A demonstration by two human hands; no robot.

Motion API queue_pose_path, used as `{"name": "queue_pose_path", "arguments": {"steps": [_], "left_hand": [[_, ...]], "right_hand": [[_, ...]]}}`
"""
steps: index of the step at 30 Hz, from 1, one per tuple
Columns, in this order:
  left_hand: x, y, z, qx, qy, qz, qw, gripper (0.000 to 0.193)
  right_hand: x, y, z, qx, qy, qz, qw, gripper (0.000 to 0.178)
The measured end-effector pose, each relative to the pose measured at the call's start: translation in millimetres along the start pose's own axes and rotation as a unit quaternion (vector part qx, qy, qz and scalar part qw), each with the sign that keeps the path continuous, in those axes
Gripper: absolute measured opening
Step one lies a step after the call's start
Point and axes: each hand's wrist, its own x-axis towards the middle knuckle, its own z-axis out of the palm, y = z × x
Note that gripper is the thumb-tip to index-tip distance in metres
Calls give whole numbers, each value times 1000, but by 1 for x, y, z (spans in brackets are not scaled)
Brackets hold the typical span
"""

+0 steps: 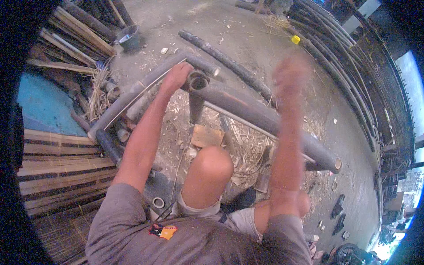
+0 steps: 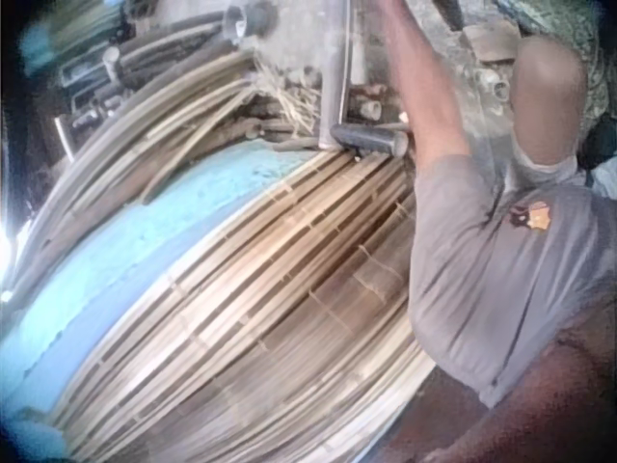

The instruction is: The person assembles a bamboo frame by fitting curved and straight bamboo pieces together. They repeatedly test fit joints, adjust alignment, and use a wooden stick to tap pieces into place. The person handles multiple bamboo segments and a wooden stick, working on the floor in a cluttered workshop.

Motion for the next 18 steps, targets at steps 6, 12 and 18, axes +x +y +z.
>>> {"name": "queue_pose_path", "arguments": {"steps": [6, 12, 18], "left_hand": [[-18, -12, -12, 23, 28, 1, 999, 45], [-13, -12, -5, -26, -3, 24, 999, 46], [-41, -36, 1, 2, 34, -46, 998, 46]], "right_hand": [[-36, 98, 61, -43, -56, 185, 980, 25], [-5, 71, 61, -128, -51, -149, 979, 38], [-67, 106, 103, -5, -131, 194, 972, 38]]}}
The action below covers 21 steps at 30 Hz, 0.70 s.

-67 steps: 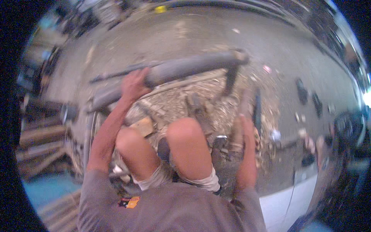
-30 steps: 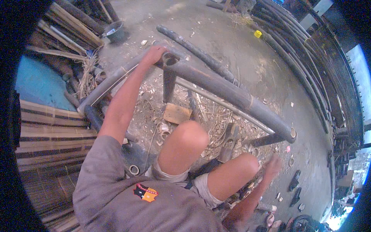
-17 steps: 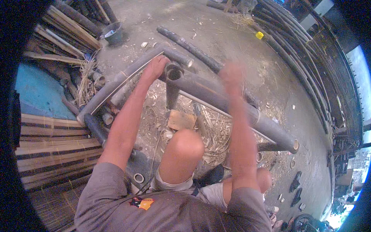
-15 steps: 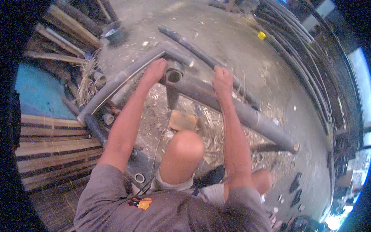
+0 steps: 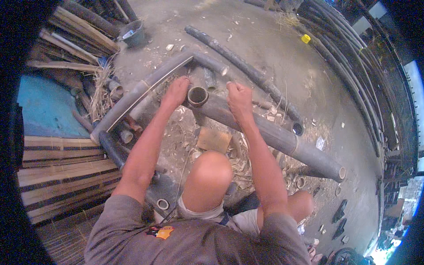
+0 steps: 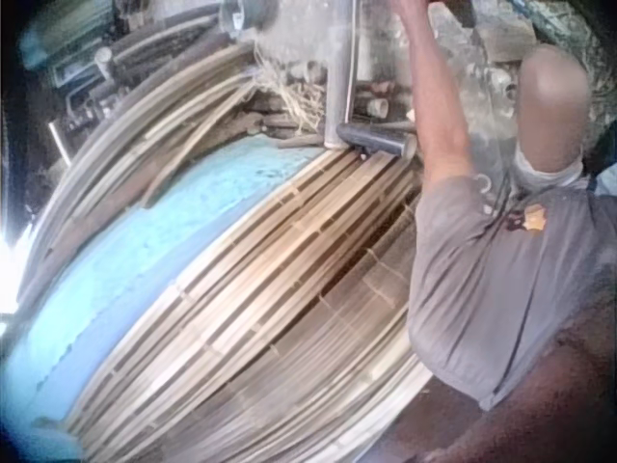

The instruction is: The person assembles a bamboo frame by fitting curved and straight bamboo pieces together. They repeatedly test fit joints, adjust alignment, and use a wooden stick to tap pieces into place. The person handles multiple bamboo segments and a wooden stick, working on the floor in a cluttered workshop.

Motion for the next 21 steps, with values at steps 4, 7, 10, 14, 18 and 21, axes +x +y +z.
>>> {"name": "queue_pose_path", "arguments": {"steps": [4, 7, 10, 14, 18, 21], "left_hand": [[-6, -6, -7, -50, 41, 5, 998, 44], [-6, -3, 0, -91, 61, 23, 994, 43], [0, -16, 12, -88, 59, 48, 993, 42], [1, -38, 8, -101, 46, 9, 994, 41], [21, -83, 18, 87, 85, 239, 963, 39], [27, -119, 7, -110, 71, 140, 982, 33]], "right_hand": [[-19, -67, 9, 57, -30, -97, 993, 36], [4, 2, -2, 68, 1, -47, 997, 32], [30, 42, -13, -41, 17, -86, 995, 30], [4, -9, -7, 4, 7, -65, 998, 33], [23, 36, -54, -236, 80, -255, 934, 22], [33, 65, -56, -239, 66, -145, 958, 17]]}}
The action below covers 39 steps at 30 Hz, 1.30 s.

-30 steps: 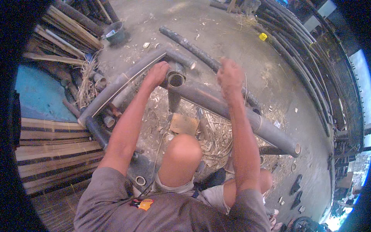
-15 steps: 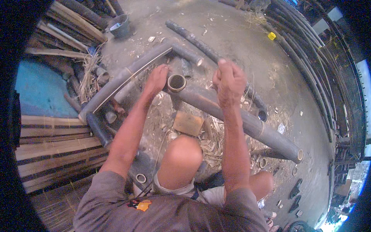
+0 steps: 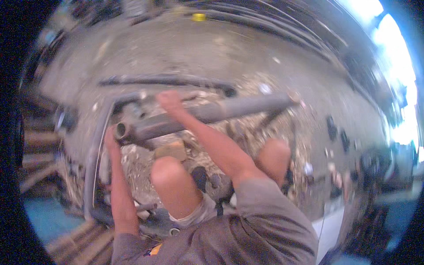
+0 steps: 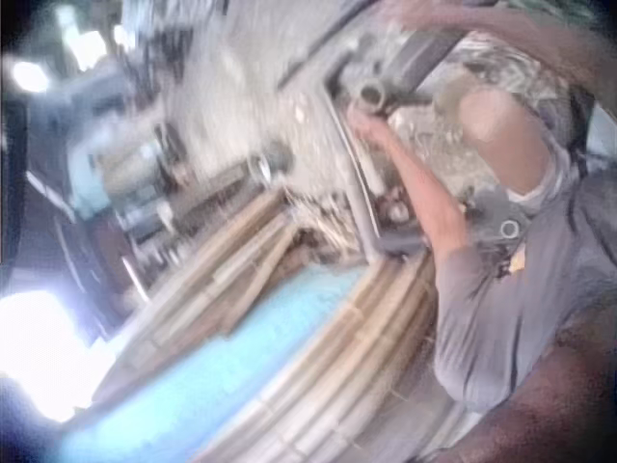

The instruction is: The person assembles a bamboo frame by fitting curved and straight bamboo pieces together. They repeatedly test fit joints, adjust alignment, and use a wooden stick to tap pieces into place. The person handles multiple bamboo segments and a wooden stick, working on the floor in a cluttered workshop.

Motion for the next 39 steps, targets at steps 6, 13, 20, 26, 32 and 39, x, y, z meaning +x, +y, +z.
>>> {"name": "queue_pose_path", "arguments": {"steps": [6, 13, 20, 26, 32, 39], "left_hand": [[2, 12, 15, -43, -23, -42, 998, 43], [-1, 4, 8, -129, 4, -125, 984, 44], [8, -7, 35, -23, -55, -15, 998, 43], [5, -44, -9, -95, -29, -72, 992, 49], [-1, -28, -19, 353, 32, 263, 897, 45], [-26, 211, 117, 213, 223, 351, 884, 50]], "right_hand": [[3, -11, -176, -30, 44, 57, 997, 35], [-33, -75, -404, 132, 276, -115, 945, 31], [-120, 144, -375, -124, 314, 73, 939, 31], [-73, 76, -383, -51, 314, 14, 948, 37], [-94, 159, -357, -172, 359, -15, 917, 38], [-133, 154, -364, 23, 416, 62, 907, 37]]}}
